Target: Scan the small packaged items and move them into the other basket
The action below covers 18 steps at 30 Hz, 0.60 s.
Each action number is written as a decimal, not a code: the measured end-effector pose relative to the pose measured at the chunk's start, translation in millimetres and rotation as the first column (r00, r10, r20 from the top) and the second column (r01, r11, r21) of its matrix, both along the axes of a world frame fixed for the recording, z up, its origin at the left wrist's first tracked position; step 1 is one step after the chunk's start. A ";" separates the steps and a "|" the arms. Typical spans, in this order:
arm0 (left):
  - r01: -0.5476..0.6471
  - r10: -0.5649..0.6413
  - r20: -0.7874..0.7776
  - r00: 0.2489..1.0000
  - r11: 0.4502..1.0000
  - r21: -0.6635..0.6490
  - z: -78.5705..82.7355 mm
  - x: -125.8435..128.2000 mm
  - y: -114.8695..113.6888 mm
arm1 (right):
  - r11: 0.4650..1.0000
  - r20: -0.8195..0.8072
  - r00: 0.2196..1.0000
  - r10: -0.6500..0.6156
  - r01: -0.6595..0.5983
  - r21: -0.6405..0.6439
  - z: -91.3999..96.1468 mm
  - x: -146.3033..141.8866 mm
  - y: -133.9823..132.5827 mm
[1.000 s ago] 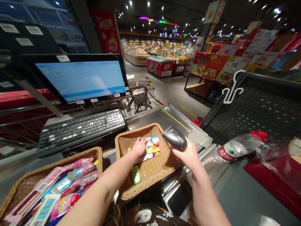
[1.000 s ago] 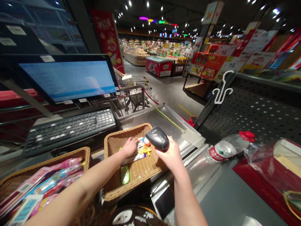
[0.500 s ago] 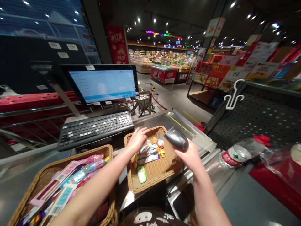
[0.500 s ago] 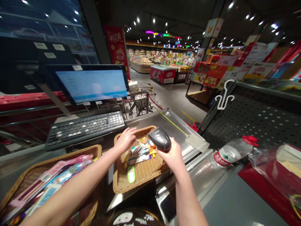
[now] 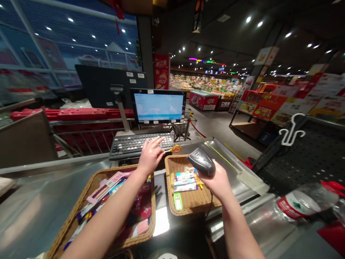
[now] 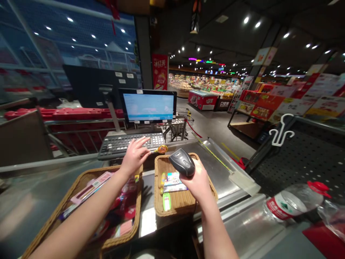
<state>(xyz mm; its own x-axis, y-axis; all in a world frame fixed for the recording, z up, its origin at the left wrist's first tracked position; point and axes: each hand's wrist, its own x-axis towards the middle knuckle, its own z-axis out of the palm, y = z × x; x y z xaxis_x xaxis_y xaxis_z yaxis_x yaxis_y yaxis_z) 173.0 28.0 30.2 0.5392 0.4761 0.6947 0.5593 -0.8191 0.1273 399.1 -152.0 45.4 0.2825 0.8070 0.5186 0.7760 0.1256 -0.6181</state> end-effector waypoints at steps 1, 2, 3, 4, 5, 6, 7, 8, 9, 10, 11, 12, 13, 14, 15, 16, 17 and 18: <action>-0.022 0.022 0.009 1.000 1.000 0.018 3.4 -8.9 -0.9 | 1.000 0.014 1.000 0.015 -0.015 0.003 2.5 -6.2 2.2; -0.045 0.044 0.014 0.999 0.998 0.038 6.7 -17.7 -1.7 | 0.999 0.030 0.999 0.034 -0.034 0.004 4.7 -12.3 4.4; -0.069 0.068 0.016 0.998 0.996 0.059 9.7 -26.3 -2.7 | 0.999 0.047 0.997 0.053 -0.053 0.003 6.6 -18.3 6.5; -0.095 0.094 0.017 0.995 0.992 0.078 12.4 -34.7 -3.8 | 0.998 0.065 0.995 0.069 -0.069 0.000 8.3 -24.3 8.5; -0.118 0.117 0.016 0.993 0.988 0.096 15.0 -42.8 -5.1 | 0.996 0.084 0.993 0.085 -0.085 -0.006 9.9 -30.4 10.4; -0.138 0.137 0.014 0.990 0.984 0.112 17.1 -50.4 -6.4 | 0.995 0.098 0.990 0.099 -0.098 -0.010 11.5 -36.5 12.0; -0.155 0.155 0.012 0.988 0.980 0.123 18.9 -57.6 -7.9 | 0.994 0.106 0.988 0.111 -0.110 -0.014 13.2 -42.7 13.3; -0.168 0.169 0.010 0.986 0.977 0.131 20.3 -64.3 -9.4 | 0.992 0.109 0.986 0.123 -0.122 -0.019 15.0 -49.0 14.4; -0.179 0.180 0.008 0.984 0.975 0.134 21.2 -70.7 -10.9 | 0.990 0.108 0.985 0.138 -0.136 -0.021 16.9 -55.2 15.2; -0.187 0.188 0.007 0.982 0.973 0.135 21.7 -76.6 -12.4 | 0.988 0.106 0.982 0.154 -0.153 -0.022 18.9 -61.2 15.9; -0.193 0.194 0.006 0.981 0.972 0.133 21.9 -82.2 -13.9 | 0.985 0.103 0.980 0.170 -0.169 -0.021 20.8 -66.9 16.4; -0.198 0.199 0.005 0.980 0.971 0.130 21.7 -87.4 -15.4 | 0.983 0.100 0.978 0.185 -0.183 -0.023 22.5 -72.3 16.9; -0.204 0.205 0.006 0.979 0.971 0.128 21.4 -92.4 -16.9 | 0.980 0.100 0.975 0.198 -0.197 -0.025 23.8 -77.2 17.5; -0.211 0.212 0.008 0.977 0.969 0.126 20.9 -97.1 -18.4 | 0.978 0.102 0.972 0.210 -0.208 -0.027 24.6 -81.7 18.1; -0.220 0.220 0.011 0.975 0.967 0.125 20.5 -101.6 -19.8 | 0.976 0.106 0.970 0.219 -0.217 -0.029 25.0 -85.8 18.7; -0.229 0.229 0.014 0.973 0.966 0.124 20.0 -105.9 -21.2 | 0.974 0.113 0.967 0.228 -0.226 -0.036 24.9 -89.4 19.4; -0.236 0.236 0.018 0.972 0.964 0.122 19.7 -110.1 -22.6 | 0.972 0.121 0.964 0.235 -0.232 -0.040 24.5 -92.8 20.0; -0.242 0.241 0.022 0.970 0.963 0.119 19.5 -114.0 -23.9 | 0.970 0.128 0.961 0.243 -0.240 -0.045 23.8 -95.8 20.5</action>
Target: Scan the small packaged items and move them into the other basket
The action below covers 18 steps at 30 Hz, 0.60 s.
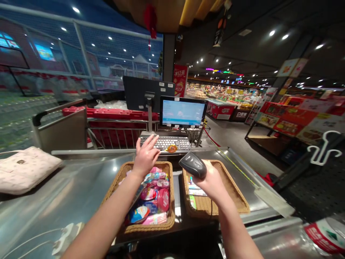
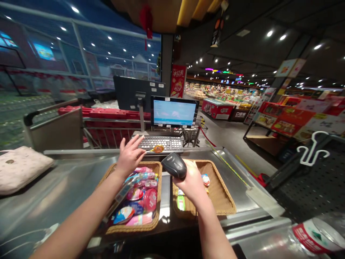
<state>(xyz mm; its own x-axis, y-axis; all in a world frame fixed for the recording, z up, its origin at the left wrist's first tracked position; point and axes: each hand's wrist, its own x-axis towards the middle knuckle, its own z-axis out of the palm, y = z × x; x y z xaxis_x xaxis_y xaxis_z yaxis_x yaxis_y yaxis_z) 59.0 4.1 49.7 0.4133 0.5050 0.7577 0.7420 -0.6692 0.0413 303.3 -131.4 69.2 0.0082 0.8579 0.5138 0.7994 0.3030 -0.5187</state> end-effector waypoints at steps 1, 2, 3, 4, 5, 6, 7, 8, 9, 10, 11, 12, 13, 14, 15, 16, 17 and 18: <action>-0.004 0.004 0.003 1.000 1.000 -0.003 -0.2 -3.7 -1.2 | 1.000 0.005 1.000 0.008 -0.008 -0.003 -0.8 -2.8 0.4; -0.006 0.006 0.006 1.000 1.000 -0.006 -0.2 -7.1 -2.4 | 1.000 0.007 1.000 0.018 -0.018 -0.005 -1.6 -5.4 0.6; -0.008 0.008 0.009 1.000 1.000 -0.007 -0.2 -10.3 -3.6 | 1.000 0.008 1.000 0.028 -0.028 -0.006 -2.3 -7.7 0.6; -0.012 0.012 0.011 1.000 1.000 -0.006 -0.2 -13.2 -4.9 | 0.999 0.010 0.999 0.038 -0.038 -0.009 -2.8 -9.9 0.5; -0.018 0.018 0.012 1.000 1.000 -0.004 -0.1 -15.8 -6.1 | 0.999 0.011 0.999 0.045 -0.045 -0.011 -3.1 -11.9 0.2; -0.024 0.024 0.010 1.000 1.000 -0.001 0.0 -18.2 -7.4 | 0.999 0.013 0.999 0.050 -0.050 -0.013 -3.2 -13.6 -0.2; -0.029 0.029 0.008 1.000 1.000 0.001 0.1 -20.4 -8.6 | 0.999 0.014 0.999 0.053 -0.052 -0.015 -3.1 -15.2 -0.7; -0.033 0.033 0.005 0.999 0.999 0.001 0.2 -22.4 -9.9 | 0.998 0.016 0.998 0.054 -0.054 -0.016 -2.9 -16.6 -1.3; -0.037 0.037 0.003 0.999 0.999 0.000 0.4 -24.3 -11.1 | 0.998 0.016 0.998 0.055 -0.055 -0.018 -2.6 -17.8 -1.8; -0.039 0.039 0.001 0.999 0.999 -0.003 0.6 -26.0 -12.2 | 0.998 0.017 0.998 0.056 -0.056 -0.018 -2.3 -18.8 -2.3; -0.042 0.042 0.002 0.999 0.999 -0.006 0.8 -27.7 -13.2 | 0.998 0.017 0.998 0.056 -0.056 -0.017 -2.1 -19.8 -2.8; -0.045 0.045 0.003 0.999 0.999 -0.008 1.0 -29.3 -14.2 | 0.998 0.020 0.998 0.054 -0.054 -0.014 -2.1 -20.7 -3.2; -0.049 0.049 0.006 0.999 0.999 -0.008 1.2 -31.0 -15.0 | 0.999 0.023 0.998 0.052 -0.052 -0.010 -2.4 -21.5 -3.6; -0.052 0.053 0.009 0.999 0.999 -0.008 1.3 -32.6 -15.8 | 0.999 0.025 0.998 0.049 -0.049 -0.005 -2.8 -22.2 -3.9; -0.056 0.056 0.010 0.998 0.998 -0.007 1.4 -34.3 -16.6 | 0.999 0.027 0.998 0.048 -0.048 -0.001 -3.5 -23.0 -4.2; -0.059 0.059 0.009 0.998 0.998 -0.005 1.4 -36.0 -17.3 | 0.999 0.028 0.998 0.047 -0.047 0.002 -4.1 -23.8 -4.6; -0.062 0.062 0.008 0.998 0.998 -0.003 1.2 -37.7 -18.1 | 0.999 0.028 0.999 0.046 -0.046 0.001 -4.8 -24.7 -4.9; -0.065 0.065 0.005 0.998 0.998 0.001 1.0 -39.4 -19.0 | 0.999 0.025 0.999 0.048 -0.048 -0.002 -5.2 -25.8 -5.4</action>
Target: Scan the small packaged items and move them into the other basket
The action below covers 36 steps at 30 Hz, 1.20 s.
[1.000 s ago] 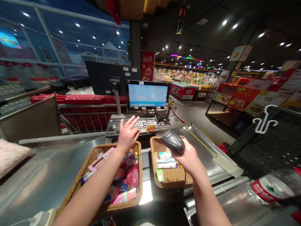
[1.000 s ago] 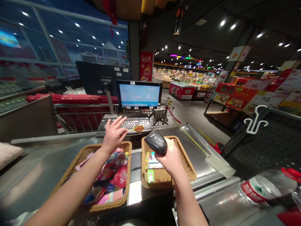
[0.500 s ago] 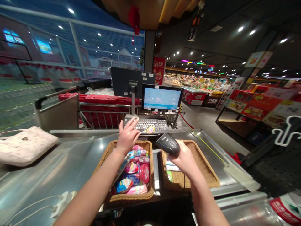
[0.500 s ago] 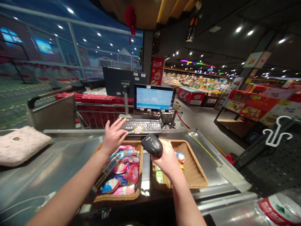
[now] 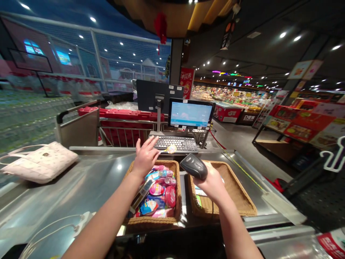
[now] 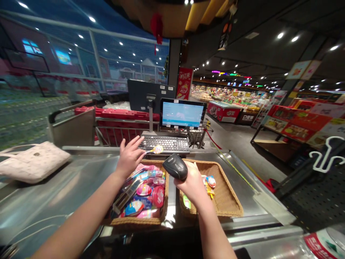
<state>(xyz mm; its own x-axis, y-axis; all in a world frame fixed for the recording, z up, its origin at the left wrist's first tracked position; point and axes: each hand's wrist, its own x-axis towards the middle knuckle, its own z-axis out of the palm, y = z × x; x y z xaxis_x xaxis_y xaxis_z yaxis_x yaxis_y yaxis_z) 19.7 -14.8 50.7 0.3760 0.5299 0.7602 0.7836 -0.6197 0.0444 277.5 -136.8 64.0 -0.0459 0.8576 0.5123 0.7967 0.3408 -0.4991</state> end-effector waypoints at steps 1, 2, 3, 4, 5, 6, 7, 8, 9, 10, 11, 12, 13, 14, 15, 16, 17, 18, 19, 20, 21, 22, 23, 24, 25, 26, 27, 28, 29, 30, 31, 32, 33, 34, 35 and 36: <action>-0.002 0.002 -0.003 1.000 1.000 0.003 -0.3 -1.6 -0.9 | 1.000 -0.006 1.000 0.003 -0.003 -0.002 -0.2 -1.2 -0.5; -0.004 0.004 -0.006 1.000 1.000 0.006 -0.7 -3.2 -1.7 | 1.000 -0.014 1.000 0.008 -0.008 -0.004 -0.2 -2.4 -1.0; -0.006 0.007 -0.009 1.000 1.000 0.007 -1.0 -4.6 -2.6 | 1.000 -0.023 1.000 0.016 -0.016 -0.006 0.0 -3.8 -1.6; -0.010 0.010 -0.010 1.000 1.000 0.007 -1.4 -6.0 -3.5 | 1.000 -0.032 0.999 0.026 -0.026 -0.006 0.3 -5.1 -2.2; -0.014 0.014 -0.012 1.000 1.000 0.006 -1.6 -7.2 -4.3 | 0.999 -0.038 0.999 0.037 -0.037 -0.005 0.8 -6.5 -2.8; -0.017 0.017 -0.013 1.000 1.000 0.004 -1.8 -8.5 -5.1 | 0.999 -0.040 0.998 0.048 -0.048 -0.004 1.1 -7.8 -3.3; -0.019 0.019 -0.013 1.000 1.000 0.002 -1.9 -9.7 -5.9 | 0.998 -0.037 0.998 0.058 -0.058 -0.005 1.4 -8.9 -3.8; -0.020 0.020 -0.011 1.000 1.000 0.000 -1.9 -11.0 -6.6 | 0.998 -0.033 0.997 0.065 -0.065 -0.005 1.5 -10.0 -4.1; -0.019 0.019 -0.008 1.000 1.000 -0.002 -2.0 -12.4 -7.3 | 0.998 -0.029 0.997 0.067 -0.068 -0.006 1.4 -11.0 -4.4; -0.018 0.018 -0.006 1.000 1.000 -0.004 -2.0 -13.8 -8.0 | 0.998 -0.026 0.997 0.066 -0.066 -0.007 1.2 -12.0 -4.5; -0.018 0.018 -0.004 1.000 1.000 -0.008 -2.2 -15.4 -8.7 | 0.998 -0.023 0.998 0.064 -0.064 -0.011 0.9 -12.9 -4.5; -0.020 0.020 -0.002 1.000 1.000 -0.013 -2.4 -17.0 -9.3 | 0.998 -0.022 0.998 0.058 -0.058 -0.013 0.5 -13.8 -4.4; -0.023 0.023 -0.002 1.000 1.000 -0.018 -2.8 -18.7 -9.9 | 0.998 -0.021 0.998 0.053 -0.053 -0.016 0.1 -14.8 -4.3; -0.027 0.027 -0.002 1.000 0.999 -0.022 -3.3 -20.3 -10.4 | 0.999 -0.017 0.999 0.049 -0.050 -0.019 -0.3 -15.7 -4.0; -0.031 0.031 -0.002 1.000 0.999 -0.026 -3.8 -21.8 -10.9 | 0.999 -0.011 0.999 0.048 -0.048 -0.023 -0.8 -16.7 -3.7; -0.034 0.034 -0.002 0.999 0.999 -0.029 -4.3 -23.2 -11.4 | 0.999 -0.004 0.999 0.048 -0.048 -0.026 -1.3 -17.7 -3.3; -0.036 0.036 0.000 0.999 0.999 -0.031 -4.8 -24.5 -11.8 | 0.998 0.003 0.999 0.049 -0.049 -0.028 -1.9 -18.7 -2.9; -0.037 0.037 0.002 0.999 0.999 -0.032 -5.2 -25.6 -12.3 | 0.998 0.009 0.999 0.051 -0.051 -0.028 -2.4 -19.7 -2.6; -0.037 0.037 0.005 0.999 0.999 -0.032 -5.5 -26.6 -12.8 | 0.998 0.014 0.998 0.055 -0.055 -0.025 -3.0 -20.6 -2.2; -0.037 0.038 0.007 0.999 0.999 -0.031 -5.5 -27.5 -13.4 | 0.998 0.019 0.998 0.059 -0.058 -0.019 -3.5 -21.4 -1.9; -0.038 0.038 0.010 0.999 0.999 -0.029 -5.4 -28.4 -14.0 | 0.998 0.024 0.998 0.062 -0.062 -0.012 -4.0 -22.2 -1.7; -0.038 0.038 0.012 0.999 0.999 -0.025 -5.2 -29.2 -14.7 | 0.998 0.029 0.998 0.064 -0.064 -0.004 -4.4 -22.9 -1.5; -0.037 0.037 0.013 0.999 0.999 -0.022 -4.9 -30.0 -15.4 | 0.998 0.036 0.997 0.065 -0.065 0.003 -4.6 -23.6 -1.6; -0.035 0.035 0.015 0.999 0.999 -0.018 -4.6 -30.9 -16.0 | 0.998 0.042 0.997 0.066 -0.066 0.008 -4.6 -24.4 -1.8; -0.034 0.034 0.017 0.999 0.999 -0.016 -4.4 -31.8 -16.6 | 0.998 0.048 0.997 0.067 -0.068 0.012 -4.4 -25.1 -2.2; -0.033 0.033 0.018 0.999 0.999 -0.016 -4.5 -32.7 -17.1 | 0.998 0.051 0.996 0.068 -0.069 0.012 -4.1 -26.0 -2.8; -0.032 0.032 0.018 0.999 0.999 -0.017 -4.9 -33.7 -17.5 | 0.998 0.052 0.996 0.067 -0.068 0.008 -3.7 -26.9 -3.6; -0.032 0.032 0.018 0.999 0.999 -0.020 -5.6 -34.8 -17.7 | 0.998 0.051 0.997 0.064 -0.064 0.000 -3.2 -27.9 -4.5; -0.031 0.031 0.016 0.999 0.999 -0.025 -6.5 -35.9 -17.8 | 0.998 0.049 0.997 0.058 -0.058 -0.013 -2.7 -29.1 -5.4; -0.029 0.030 0.011 1.000 0.999 -0.031 -7.8 -37.0 -17.8 | 0.998 0.047 0.998 0.052 -0.051 -0.024 -2.3 -30.3 -6.3; -0.027 0.027 0.003 1.000 0.999 -0.039 -9.3 -38.2 -17.7 | 0.998 0.046 0.998 0.046 -0.044 -0.034 -2.0 -31.5 -7.1; -0.025 0.024 -0.004 1.000 0.999 -0.047 -11.0 -39.4 -17.7 | 0.998 0.045 0.998 0.040 -0.038 -0.042 -2.0 -32.7 -7.7; -0.023 0.023 -0.009 1.000 0.998 -0.056 -12.9 -40.7 -17.6 | 0.998 0.044 0.998 0.035 -0.033 -0.049 -2.4 -33.7 -8.1; -0.021 0.021 -0.015 1.000 0.998 -0.066 -15.0 -42.0 -17.4 | 0.998 0.043 0.999 0.031 -0.028 -0.058 -3.1 -34.7 -8.2; -0.019 0.018 -0.019 1.000 0.997 -0.077 -17.3 -43.3 -17.2 | 0.997 0.043 0.999 0.029 -0.026 -0.069 -4.2 -35.5 -8.1; -0.018 0.016 -0.022 1.000 0.996 -0.088 -19.9 -44.8 -16.8 | 0.996 0.042 0.999 0.029 -0.025 -0.081 -5.7 -36.3 -7.9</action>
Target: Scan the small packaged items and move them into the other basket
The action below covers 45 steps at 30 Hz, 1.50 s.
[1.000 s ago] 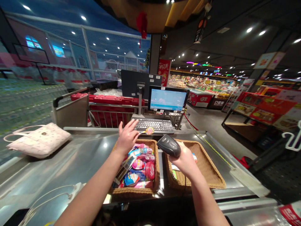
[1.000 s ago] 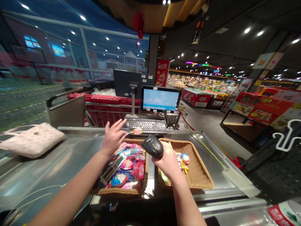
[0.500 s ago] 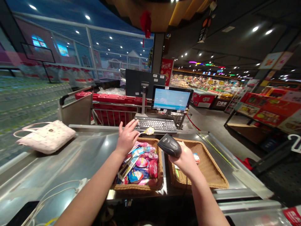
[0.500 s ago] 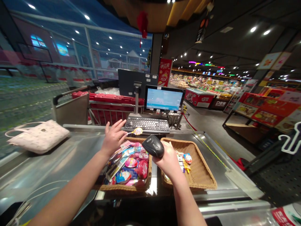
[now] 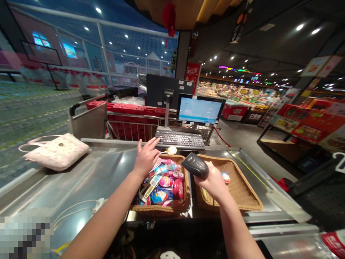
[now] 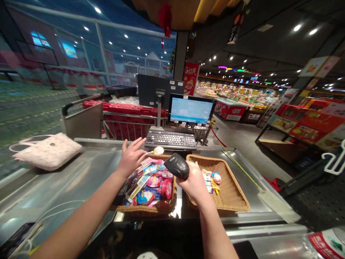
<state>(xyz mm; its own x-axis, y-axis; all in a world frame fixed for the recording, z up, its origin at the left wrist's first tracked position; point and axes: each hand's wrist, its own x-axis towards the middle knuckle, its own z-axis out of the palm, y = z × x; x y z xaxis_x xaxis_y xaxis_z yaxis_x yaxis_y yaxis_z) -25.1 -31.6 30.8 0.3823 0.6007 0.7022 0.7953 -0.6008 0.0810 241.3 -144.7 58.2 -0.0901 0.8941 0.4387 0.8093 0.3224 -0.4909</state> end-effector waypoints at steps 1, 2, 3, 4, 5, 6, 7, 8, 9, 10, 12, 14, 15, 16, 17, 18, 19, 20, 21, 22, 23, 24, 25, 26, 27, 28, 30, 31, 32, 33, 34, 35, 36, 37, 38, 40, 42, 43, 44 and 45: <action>0.001 -0.002 -0.005 1.000 1.000 -0.013 -2.9 -1.5 0.5 | 1.000 0.001 1.000 0.001 -0.001 -0.012 -1.7 -0.6 0.4; 0.003 -0.003 -0.013 1.000 1.000 -0.027 -6.3 -3.2 1.3 | 1.000 0.001 1.000 0.003 -0.003 -0.022 -3.6 -1.3 0.8; 0.003 -0.004 -0.024 1.000 0.999 -0.044 -10.1 -4.9 2.4 | 1.000 -0.002 1.000 0.005 -0.005 -0.030 -5.4 -1.9 1.2; 0.000 -0.002 -0.034 0.999 0.998 -0.061 -14.4 -6.7 3.6 | 0.999 -0.005 1.000 0.007 -0.008 -0.038 -7.0 -2.8 1.6; -0.004 0.001 -0.044 0.999 0.997 -0.081 -19.2 -8.5 5.2 | 0.999 -0.011 1.000 0.009 -0.009 -0.045 -8.4 -3.7 2.0; -0.010 0.004 -0.054 0.999 0.995 -0.101 -24.5 -10.3 6.9 | 0.999 -0.015 1.000 0.011 -0.012 -0.051 -9.5 -4.9 2.3; -0.015 0.008 -0.064 0.998 0.992 -0.123 -30.1 -12.0 8.7 | 0.998 -0.017 1.000 0.013 -0.014 -0.054 -10.4 -6.2 2.7; -0.021 0.011 -0.073 0.997 0.989 -0.144 -36.0 -13.5 10.5 | 0.998 -0.017 1.000 0.013 -0.014 -0.054 -11.2 -7.7 3.0; -0.026 0.012 -0.083 0.997 0.986 -0.168 -42.0 -14.7 12.2 | 0.998 -0.015 1.000 0.014 -0.015 -0.053 -11.8 -9.2 3.3; -0.031 0.014 -0.092 0.996 0.981 -0.192 -48.0 -15.8 13.7 | 0.998 -0.013 1.000 0.015 -0.016 -0.054 -12.5 -10.7 3.7; -0.045 0.019 -0.111 0.994 0.970 -0.240 -59.4 -17.2 16.1 | 0.998 -0.013 1.000 0.019 -0.020 -0.062 -13.9 -13.3 4.4; -0.062 0.026 -0.130 0.991 0.957 -0.283 -69.6 -17.9 17.6 | 0.997 -0.018 1.000 0.017 -0.018 -0.078 -15.6 -15.2 5.1; -0.069 0.028 -0.139 0.990 0.952 -0.298 -74.3 -18.1 18.2 | 0.996 -0.021 1.000 0.013 -0.015 -0.088 -16.6 -15.7 5.4; -0.074 0.029 -0.149 0.988 0.947 -0.311 -78.8 -18.3 18.8 | 0.995 -0.024 1.000 0.008 -0.011 -0.098 -17.8 -16.1 5.7; -0.081 0.031 -0.160 0.987 0.943 -0.323 -83.0 -18.4 19.4 | 0.994 -0.027 1.000 0.007 -0.010 -0.107 -18.9 -16.2 5.8; -0.092 0.036 -0.169 0.985 0.938 -0.335 -86.8 -18.4 20.0 | 0.993 -0.031 0.999 0.010 -0.013 -0.116 -20.1 -16.1 5.9; -0.105 0.045 -0.176 0.983 0.932 -0.348 -90.1 -18.4 20.7 | 0.992 -0.036 0.999 0.013 -0.018 -0.125 -21.2 -15.7 5.8; -0.117 0.055 -0.178 0.982 0.926 -0.359 -92.8 -18.2 21.5 | 0.991 -0.040 0.999 0.013 -0.018 -0.133 -22.2 -15.2 5.6; -0.126 0.065 -0.175 0.982 0.922 -0.367 -94.7 -17.9 22.3 | 0.990 -0.044 0.999 0.009 -0.015 -0.138 -23.1 -14.4 5.3; -0.130 0.072 -0.165 0.984 0.920 -0.371 -95.8 -17.1 23.2 | 0.990 -0.046 0.999 0.006 -0.012 -0.142 -23.9 -13.3 5.0; -0.128 0.077 -0.151 0.986 0.920 -0.369 -96.0 -16.0 24.1 | 0.989 -0.048 0.999 0.002 -0.009 -0.146 -24.6 -12.0 4.6; -0.122 0.078 -0.134 0.988 0.924 -0.363 -95.2 -14.2 25.2 | 0.989 -0.052 0.999 -0.005 -0.003 -0.150 -25.1 -10.2 4.3; -0.114 0.077 -0.117 0.990 0.928 -0.353 -93.6 -11.7 26.3 | 0.988 -0.056 0.998 -0.013 0.004 -0.153 -25.6 -8.0 3.9; -0.105 0.074 -0.101 0.992 0.933 -0.345 -91.4 -8.3 27.4 | 0.988 -0.057 0.998 -0.021 0.012 -0.156 -26.0 -5.2 3.6; -0.094 0.067 -0.088 0.994 0.936 -0.339 -88.6 -4.1 28.6 | 0.988 -0.053 0.998 -0.033 0.024 -0.155 -26.5 -1.7 3.2; -0.078 0.055 -0.079 0.995 0.938 -0.337 -85.4 1.1 29.9 | 0.988 -0.044 0.998 -0.045 0.038 -0.151 -27.0 2.6 2.7; -0.036 0.015 -0.066 0.998 0.941 -0.335 -78.8 14.5 32.5 | 0.988 -0.023 0.997 -0.070 0.066 -0.141 -28.4 13.7 1.0; -0.012 -0.009 -0.061 0.998 0.942 -0.334 -75.6 22.6 33.8 | 0.986 -0.018 0.996 -0.086 0.083 -0.141 -29.3 20.4 -0.5; 0.014 -0.035 -0.058 0.998 0.943 -0.333 -72.7 31.6 35.0 | 0.984 -0.018 0.994 -0.112 0.108 -0.143 -30.2 27.8 -2.4; 0.041 -0.062 -0.055 0.997 0.943 -0.330 -70.2 41.4 36.2 | 0.980 -0.021 0.989 -0.143 0.139 -0.143 -31.1 35.9 -4.8; 0.070 -0.092 -0.052 0.994 0.942 -0.327 -68.2 52.1 37.3 | 0.975 -0.023 0.984 -0.178 0.174 -0.142 -31.9 44.5 -7.7; 0.100 -0.123 -0.050 0.991 0.940 -0.327 -66.7 63.4 38.2 | 0.968 -0.023 0.977 -0.214 0.209 -0.138 -32.6 53.5 -11.0; 0.131 -0.156 -0.049 0.987 0.935 -0.329 -65.6 75.5 39.1 | 0.961 -0.022 0.969 -0.245 0.240 -0.134 -33.1 63.0 -14.7; 0.162 -0.189 -0.048 0.981 0.930 -0.331 -65.0 88.4 39.8 | 0.954 -0.020 0.961 -0.276 0.271 -0.131 -33.5 72.8 -18.6; 0.192 -0.220 -0.050 0.974 0.924 -0.332 -64.7 101.9 40.5 | 0.945 -0.020 0.952 -0.306 0.300 -0.130 -33.7 82.9 -22.5; 0.243 -0.280 -0.068 0.958 0.912 -0.331 -64.7 131.3 41.4 | 0.925 -0.024 0.932 -0.362 0.356 -0.131 -33.7 103.7 -30.2; 0.294 -0.344 -0.106 0.933 0.898 -0.328 -64.8 163.5 42.1 | 0.911 -0.028 0.917 -0.398 0.392 -0.128 -33.3 124.5 -37.2; 0.321 -0.380 -0.131 0.916 0.888 -0.329 -65.0 180.4 42.3 | 0.907 -0.026 0.912 -0.409 0.403 -0.123 -32.9 134.5 -40.3; 0.348 -0.415 -0.156 0.896 0.876 -0.334 -65.4 197.5 42.5 | 0.903 -0.020 0.908 -0.418 0.414 -0.118 -32.5 144.0 -43.0; 0.373 -0.450 -0.179 0.875 0.862 -0.344 -66.2 214.6 42.7 | 0.896 -0.010 0.901 -0.433 0.430 -0.111 -32.0 152.8 -45.5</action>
<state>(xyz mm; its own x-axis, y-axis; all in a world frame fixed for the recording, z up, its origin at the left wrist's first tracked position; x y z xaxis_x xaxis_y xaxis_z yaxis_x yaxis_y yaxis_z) 189.5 11.1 -35.4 0.7758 0.5099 0.3716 0.4965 -0.8568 0.1390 394.1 -190.2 26.2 0.3280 0.8823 0.3375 0.8397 -0.1087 -0.5320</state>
